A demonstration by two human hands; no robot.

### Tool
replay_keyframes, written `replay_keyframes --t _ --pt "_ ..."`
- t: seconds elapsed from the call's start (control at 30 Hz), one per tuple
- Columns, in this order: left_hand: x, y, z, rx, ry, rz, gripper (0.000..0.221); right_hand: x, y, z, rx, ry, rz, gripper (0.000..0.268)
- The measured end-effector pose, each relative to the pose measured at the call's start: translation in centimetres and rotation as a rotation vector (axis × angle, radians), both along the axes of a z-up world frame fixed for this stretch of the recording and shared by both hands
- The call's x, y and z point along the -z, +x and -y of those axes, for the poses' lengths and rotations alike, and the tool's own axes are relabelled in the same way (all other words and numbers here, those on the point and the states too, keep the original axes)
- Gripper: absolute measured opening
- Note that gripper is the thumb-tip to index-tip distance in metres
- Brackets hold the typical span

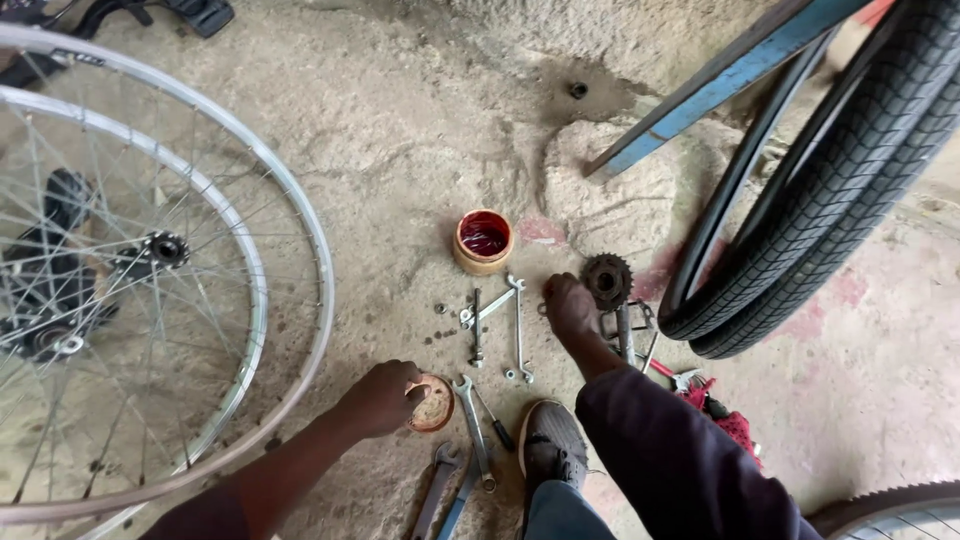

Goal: Repairing a bicycle wheel hub by applying grease and installing ball bearings

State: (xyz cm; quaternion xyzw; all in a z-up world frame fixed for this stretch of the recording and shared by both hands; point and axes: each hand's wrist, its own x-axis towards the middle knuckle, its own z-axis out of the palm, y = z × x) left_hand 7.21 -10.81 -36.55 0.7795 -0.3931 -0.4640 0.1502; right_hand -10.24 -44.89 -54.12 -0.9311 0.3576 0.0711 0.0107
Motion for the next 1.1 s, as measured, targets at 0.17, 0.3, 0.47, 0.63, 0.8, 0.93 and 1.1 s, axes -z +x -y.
replay_keyframes --t 0.17,0.3,0.47,0.63,0.8,0.93,1.1 --pt "0.6 0.8 -2.2 -0.008 0.048 0.02 0.034 -3.0 -0.7 0.0 -0.647 -0.414 -0.372 0.009" --pt "2.7 2.1 -4.0 0.045 0.109 0.077 0.037 -6.3 0.1 -7.2 0.118 0.314 0.331 0.017" --pt "6.4 2.1 -6.6 0.039 0.182 0.07 0.046 -11.4 1.6 -19.1 -0.268 0.779 -0.013 0.017" --pt "4.1 1.3 -6.7 0.169 0.214 0.08 0.046 -11.6 2.1 -19.2 -0.498 0.836 0.119 0.029" --pt "0.7 2.0 -6.0 0.14 0.124 0.09 0.041 -10.9 1.6 -17.5 -0.312 0.824 0.129 0.026" --pt "1.9 4.2 -4.7 0.176 0.014 0.405 0.011 -10.4 1.9 -16.9 -0.274 0.813 0.2 0.015" --pt "0.6 8.0 -3.0 0.064 -0.083 0.549 0.019 -9.8 1.9 -18.4 -0.214 0.861 0.233 0.022"
